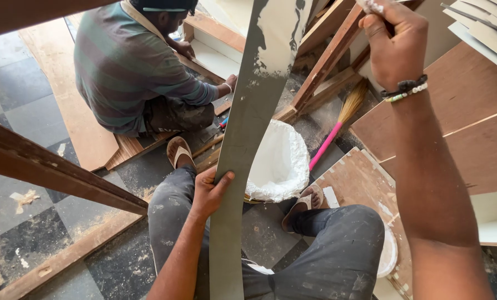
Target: Applying wood filler or adhesive to a grey strip using a small wooden stick applicator.
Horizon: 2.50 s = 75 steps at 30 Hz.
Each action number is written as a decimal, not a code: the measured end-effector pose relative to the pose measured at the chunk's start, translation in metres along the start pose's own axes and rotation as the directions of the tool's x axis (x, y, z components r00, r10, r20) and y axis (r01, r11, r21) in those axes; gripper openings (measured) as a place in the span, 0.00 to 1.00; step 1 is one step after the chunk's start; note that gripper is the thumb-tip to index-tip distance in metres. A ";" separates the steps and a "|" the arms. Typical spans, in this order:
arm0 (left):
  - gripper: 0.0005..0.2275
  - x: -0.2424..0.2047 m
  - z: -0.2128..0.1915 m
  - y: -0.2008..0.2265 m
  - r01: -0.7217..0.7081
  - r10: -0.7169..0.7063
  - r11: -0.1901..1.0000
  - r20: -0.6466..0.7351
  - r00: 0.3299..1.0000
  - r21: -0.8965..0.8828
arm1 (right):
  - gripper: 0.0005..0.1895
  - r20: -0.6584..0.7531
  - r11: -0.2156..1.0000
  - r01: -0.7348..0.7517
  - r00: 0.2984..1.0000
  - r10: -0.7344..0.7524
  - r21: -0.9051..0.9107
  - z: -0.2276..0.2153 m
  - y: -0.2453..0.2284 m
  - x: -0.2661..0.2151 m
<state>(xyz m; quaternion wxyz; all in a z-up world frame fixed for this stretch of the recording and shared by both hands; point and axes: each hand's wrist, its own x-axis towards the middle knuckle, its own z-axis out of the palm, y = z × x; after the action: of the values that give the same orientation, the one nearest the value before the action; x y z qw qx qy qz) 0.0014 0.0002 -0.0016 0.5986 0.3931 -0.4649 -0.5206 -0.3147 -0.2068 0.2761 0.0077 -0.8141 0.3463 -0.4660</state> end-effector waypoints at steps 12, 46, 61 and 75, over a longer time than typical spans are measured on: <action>0.08 0.000 0.000 0.006 0.027 -0.027 1.000 0.033 0.999 -0.013 | 0.09 0.132 0.996 -0.071 0.989 0.063 0.056 0.025 -0.019 -0.020; 0.09 0.005 -0.003 -0.004 0.020 -0.022 0.998 -0.030 0.999 -0.057 | 0.08 0.118 0.988 -0.029 0.993 0.010 0.154 0.032 -0.029 -0.147; 0.09 0.000 -0.003 -0.007 -0.010 0.010 0.999 -0.013 1.000 -0.042 | 0.11 -0.070 0.994 -0.030 0.997 0.022 -0.106 0.039 -0.043 -0.024; 0.08 0.000 -0.004 -0.005 0.004 -0.002 0.994 0.022 1.000 -0.106 | 0.09 0.037 0.986 0.038 0.998 -0.044 0.160 0.078 -0.038 -0.044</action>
<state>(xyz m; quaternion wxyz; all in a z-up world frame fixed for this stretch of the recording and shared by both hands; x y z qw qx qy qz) 0.0042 -0.0004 -0.0075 0.6128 0.3559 -0.4425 -0.5495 -0.2486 -0.1767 0.2113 0.0700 -0.8270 0.2910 -0.4759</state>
